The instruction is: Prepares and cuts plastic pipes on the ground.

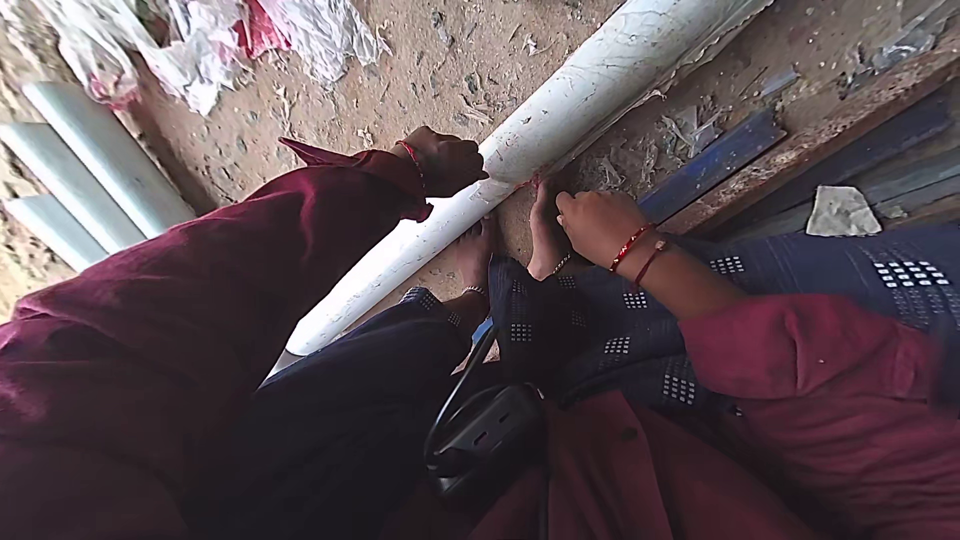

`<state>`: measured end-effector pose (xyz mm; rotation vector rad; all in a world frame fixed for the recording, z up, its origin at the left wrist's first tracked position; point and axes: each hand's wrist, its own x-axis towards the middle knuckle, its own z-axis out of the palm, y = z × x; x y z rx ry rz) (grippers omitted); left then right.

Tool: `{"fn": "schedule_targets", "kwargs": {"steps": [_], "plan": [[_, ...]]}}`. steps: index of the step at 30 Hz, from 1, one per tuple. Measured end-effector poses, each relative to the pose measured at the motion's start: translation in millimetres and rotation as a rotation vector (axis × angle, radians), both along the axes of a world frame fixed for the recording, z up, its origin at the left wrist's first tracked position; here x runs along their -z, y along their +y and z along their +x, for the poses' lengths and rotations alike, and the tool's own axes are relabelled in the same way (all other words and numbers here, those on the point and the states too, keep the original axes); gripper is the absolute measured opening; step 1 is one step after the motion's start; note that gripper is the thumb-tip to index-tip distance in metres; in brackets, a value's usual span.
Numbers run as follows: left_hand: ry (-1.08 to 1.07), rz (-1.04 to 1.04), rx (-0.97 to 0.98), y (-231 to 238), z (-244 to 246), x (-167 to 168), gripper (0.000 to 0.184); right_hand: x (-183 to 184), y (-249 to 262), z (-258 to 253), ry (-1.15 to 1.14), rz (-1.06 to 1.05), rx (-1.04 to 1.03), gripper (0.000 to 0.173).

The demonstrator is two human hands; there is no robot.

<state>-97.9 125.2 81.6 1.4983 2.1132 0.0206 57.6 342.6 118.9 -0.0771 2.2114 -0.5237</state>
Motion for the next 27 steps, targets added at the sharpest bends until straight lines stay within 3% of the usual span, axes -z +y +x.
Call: {"fn": "schedule_targets", "kwargs": {"steps": [7,14,24,27], "plan": [[-0.139,-0.017,-0.228,-37,25,12,0.021,0,-1,0,-0.007,-0.002,0.000,0.032],[-0.096,-0.014,-0.274,-38,33,16,0.022,2,-1,-1,-0.020,0.012,-0.010,0.031],[-0.173,-0.150,-0.496,-27,43,14,0.022,1,-1,0,-0.006,0.014,-0.005,0.031],[-0.174,-0.070,-0.483,-29,53,25,0.021,2,-1,0,0.000,0.000,0.006,0.030]]}}
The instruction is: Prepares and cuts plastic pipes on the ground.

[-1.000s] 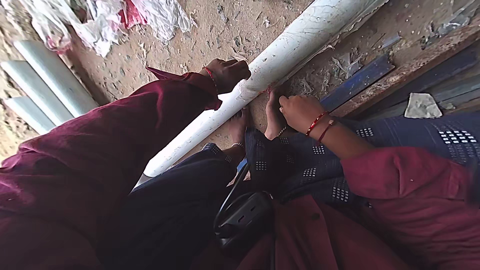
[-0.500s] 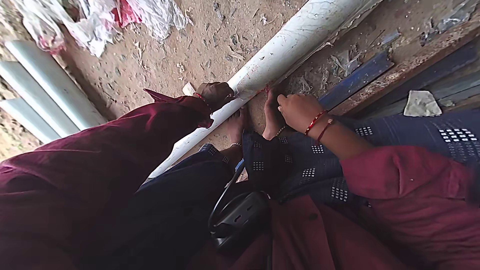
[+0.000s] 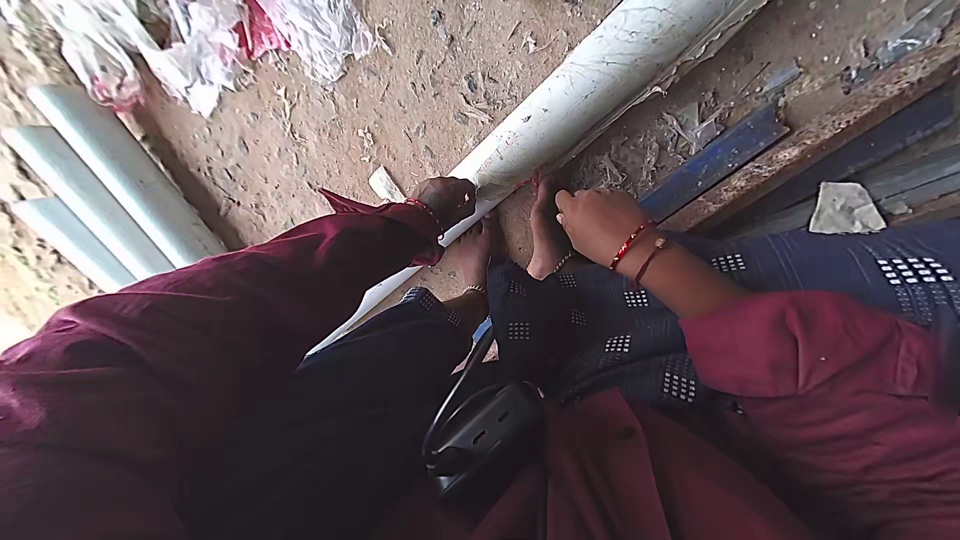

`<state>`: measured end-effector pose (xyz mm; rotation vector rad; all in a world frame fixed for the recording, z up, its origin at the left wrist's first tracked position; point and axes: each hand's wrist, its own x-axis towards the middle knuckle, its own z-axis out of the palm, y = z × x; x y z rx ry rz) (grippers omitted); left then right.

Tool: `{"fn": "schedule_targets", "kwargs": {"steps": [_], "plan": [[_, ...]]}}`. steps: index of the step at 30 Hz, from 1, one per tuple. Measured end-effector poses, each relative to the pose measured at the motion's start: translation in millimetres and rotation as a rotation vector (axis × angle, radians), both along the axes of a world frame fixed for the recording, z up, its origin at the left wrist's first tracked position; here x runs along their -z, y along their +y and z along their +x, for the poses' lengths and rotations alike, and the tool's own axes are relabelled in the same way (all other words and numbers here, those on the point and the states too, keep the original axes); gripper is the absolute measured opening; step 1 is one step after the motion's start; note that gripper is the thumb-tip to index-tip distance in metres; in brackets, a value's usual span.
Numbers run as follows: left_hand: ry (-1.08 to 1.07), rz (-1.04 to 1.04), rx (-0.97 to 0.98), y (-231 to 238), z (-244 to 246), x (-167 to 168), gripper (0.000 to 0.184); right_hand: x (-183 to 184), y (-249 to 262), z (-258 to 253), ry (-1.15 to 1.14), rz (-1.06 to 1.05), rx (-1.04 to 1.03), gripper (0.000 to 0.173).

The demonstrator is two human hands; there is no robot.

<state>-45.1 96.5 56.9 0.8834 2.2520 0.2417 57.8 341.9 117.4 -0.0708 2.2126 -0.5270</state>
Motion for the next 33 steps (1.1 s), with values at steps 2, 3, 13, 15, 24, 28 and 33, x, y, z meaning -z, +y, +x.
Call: {"fn": "schedule_targets", "kwargs": {"steps": [2,3,13,15,24,28,33], "plan": [[-0.134,-0.052,0.028,5,14,-2,0.023,-1,1,-1,-0.010,0.000,0.005,0.030],[-0.197,-0.071,0.059,6,25,-3,0.023,-2,1,-2,-0.016,0.000,0.007,0.031],[0.068,-0.075,0.109,-31,-12,-7,0.035,-4,0,-2,-0.014,-0.003,-0.003,0.032],[0.034,-0.120,0.091,-19,-14,-11,0.040,-3,0,-2,-0.022,0.002,-0.013,0.032],[-0.093,-0.536,0.052,36,-8,-20,0.046,-1,0,-2,-0.026,-0.001,-0.010,0.031],[-0.126,-0.719,0.101,60,-4,-32,0.036,-4,1,-2,-0.025,-0.001,-0.007,0.031],[-0.236,-0.612,-0.076,63,-10,-35,0.037,-3,0,0,0.018,-0.006,-0.008,0.029]]}}
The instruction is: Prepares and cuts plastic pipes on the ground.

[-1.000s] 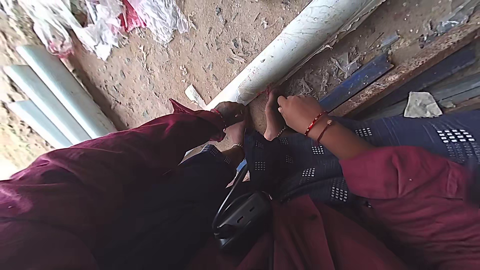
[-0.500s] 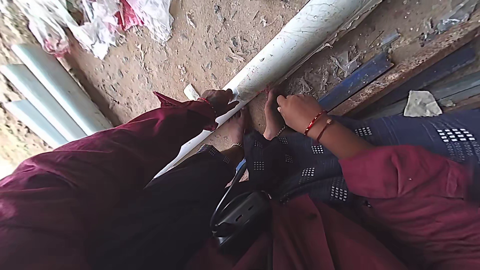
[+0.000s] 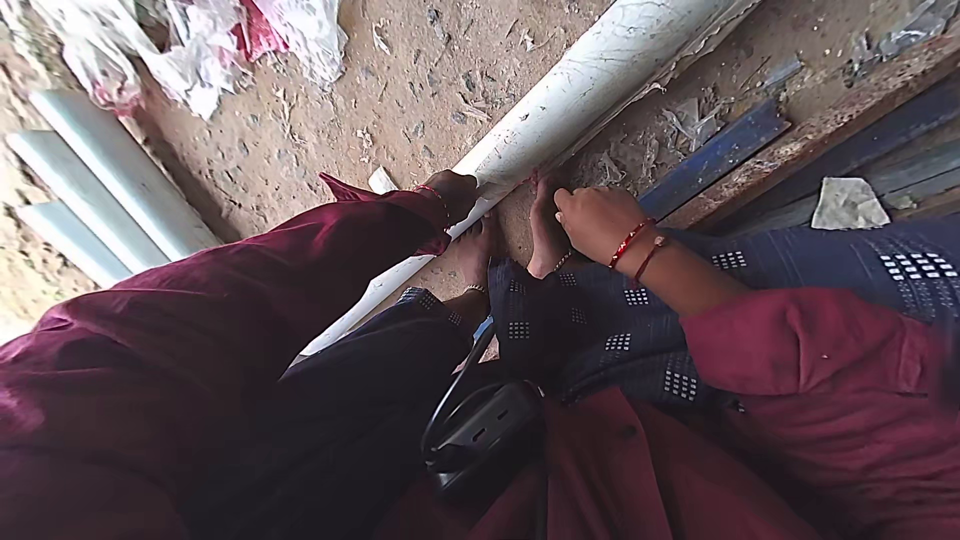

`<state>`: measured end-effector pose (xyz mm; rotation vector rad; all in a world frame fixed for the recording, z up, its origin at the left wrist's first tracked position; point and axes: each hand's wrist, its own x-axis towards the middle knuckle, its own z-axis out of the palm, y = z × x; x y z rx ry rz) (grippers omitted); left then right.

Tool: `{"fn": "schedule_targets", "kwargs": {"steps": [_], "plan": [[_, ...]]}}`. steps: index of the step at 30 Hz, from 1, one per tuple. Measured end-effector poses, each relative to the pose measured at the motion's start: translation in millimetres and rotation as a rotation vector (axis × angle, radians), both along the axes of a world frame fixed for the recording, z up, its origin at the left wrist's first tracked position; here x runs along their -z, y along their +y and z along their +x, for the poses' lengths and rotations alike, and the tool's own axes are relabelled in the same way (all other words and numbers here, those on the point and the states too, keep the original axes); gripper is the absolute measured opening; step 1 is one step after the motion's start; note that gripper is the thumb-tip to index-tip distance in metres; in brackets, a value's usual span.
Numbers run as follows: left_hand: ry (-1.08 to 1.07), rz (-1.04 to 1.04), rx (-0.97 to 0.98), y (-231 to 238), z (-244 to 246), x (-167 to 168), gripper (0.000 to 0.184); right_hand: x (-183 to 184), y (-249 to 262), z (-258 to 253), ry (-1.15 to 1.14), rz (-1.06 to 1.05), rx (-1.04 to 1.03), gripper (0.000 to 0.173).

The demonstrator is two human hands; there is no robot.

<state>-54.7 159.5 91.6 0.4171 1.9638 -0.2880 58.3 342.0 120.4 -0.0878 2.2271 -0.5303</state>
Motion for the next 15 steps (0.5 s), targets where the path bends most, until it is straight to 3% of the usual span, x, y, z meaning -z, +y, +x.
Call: {"fn": "schedule_targets", "kwargs": {"steps": [5,10,11,13,14,15], "plan": [[-0.034,0.182,-0.317,-6,1,9,0.031,1,-2,-1,-0.008,0.010,-0.002,0.029],[-0.213,0.967,-0.618,34,-12,-21,0.031,-1,0,-2,-0.039,0.021,-0.004,0.033],[-0.289,1.091,-0.586,44,-29,-25,0.032,-2,0,-2,-0.047,0.027,-0.003,0.032],[-0.334,1.341,-0.297,43,-79,-1,0.030,-4,-1,-2,-0.041,0.029,0.001,0.031],[-0.196,1.348,-0.138,40,-95,6,0.028,-6,-2,-2,-0.045,0.028,-0.001,0.031],[0.023,1.182,-0.028,36,-96,-6,0.027,-7,-1,-2,-0.050,0.030,-0.006,0.030]]}}
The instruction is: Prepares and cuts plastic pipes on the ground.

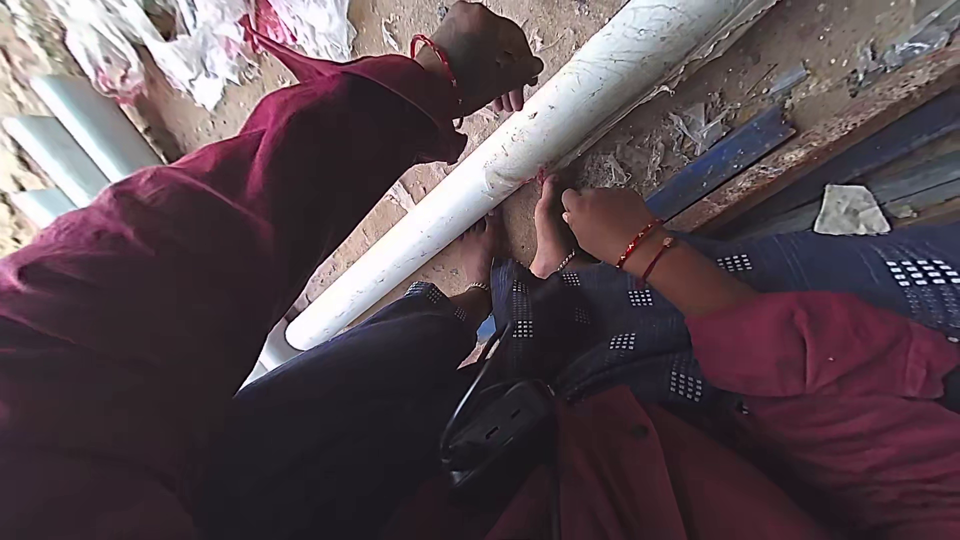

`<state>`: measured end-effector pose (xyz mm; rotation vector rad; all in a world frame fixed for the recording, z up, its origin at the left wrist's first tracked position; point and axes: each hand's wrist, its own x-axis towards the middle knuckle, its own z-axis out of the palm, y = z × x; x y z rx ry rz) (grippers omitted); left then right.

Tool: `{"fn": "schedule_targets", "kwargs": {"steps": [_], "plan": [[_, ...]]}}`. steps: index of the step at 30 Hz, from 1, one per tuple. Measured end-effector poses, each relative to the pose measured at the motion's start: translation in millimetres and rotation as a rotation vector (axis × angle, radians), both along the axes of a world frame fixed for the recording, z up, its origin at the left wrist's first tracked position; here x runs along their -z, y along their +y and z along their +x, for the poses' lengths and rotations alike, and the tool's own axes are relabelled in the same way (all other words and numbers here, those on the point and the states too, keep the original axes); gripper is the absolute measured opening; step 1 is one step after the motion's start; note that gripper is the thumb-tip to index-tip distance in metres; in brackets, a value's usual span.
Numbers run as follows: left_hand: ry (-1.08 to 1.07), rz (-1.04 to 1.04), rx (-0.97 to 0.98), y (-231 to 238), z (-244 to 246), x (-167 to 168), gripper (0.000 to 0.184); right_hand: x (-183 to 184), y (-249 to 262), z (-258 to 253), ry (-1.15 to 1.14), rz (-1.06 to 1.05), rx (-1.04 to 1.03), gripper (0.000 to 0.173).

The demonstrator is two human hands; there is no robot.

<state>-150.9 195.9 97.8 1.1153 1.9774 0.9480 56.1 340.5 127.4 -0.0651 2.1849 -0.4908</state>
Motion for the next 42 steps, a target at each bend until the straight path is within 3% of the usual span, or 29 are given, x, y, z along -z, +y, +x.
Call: {"fn": "schedule_targets", "kwargs": {"steps": [2,3,5,8,12,14,22,28,33,37,39,42], "plan": [[0.254,-0.444,-0.113,1,21,-35,0.032,-1,1,0,0.003,-0.003,-0.002,0.032],[0.300,-0.510,-0.144,-3,27,-38,0.035,1,1,0,0.009,-0.005,-0.003,0.032],[0.389,-0.489,-0.122,-20,33,-31,0.041,5,1,0,0.022,-0.010,0.003,0.033],[0.433,-0.376,0.066,-48,27,-10,0.065,6,1,0,0.022,-0.014,0.014,0.034],[0.407,-0.301,0.488,-77,33,8,0.028,6,1,0,0.018,-0.018,0.018,0.033],[0.404,-0.267,0.611,-87,43,23,0.021,9,1,0,0.024,-0.014,0.016,0.031],[0.432,-0.232,0.517,-86,69,40,0.018,12,1,1,0.016,-0.015,0.010,0.030],[0.674,-0.162,0.478,-87,84,62,0.007,11,2,2,0.041,-0.031,0.014,0.029],[0.553,-0.351,0.393,-69,86,47,0.017,7,1,0,0.019,-0.026,0.010,0.030],[0.366,-0.401,0.589,-59,66,36,0.021,7,1,0,0.019,-0.026,0.007,0.030],[0.415,-0.372,0.680,-61,62,36,0.022,7,2,0,0.024,-0.020,0.005,0.029],[0.507,-0.277,0.665,-69,68,39,0.017,6,1,-1,0.012,-0.025,0.007,0.030]]}}
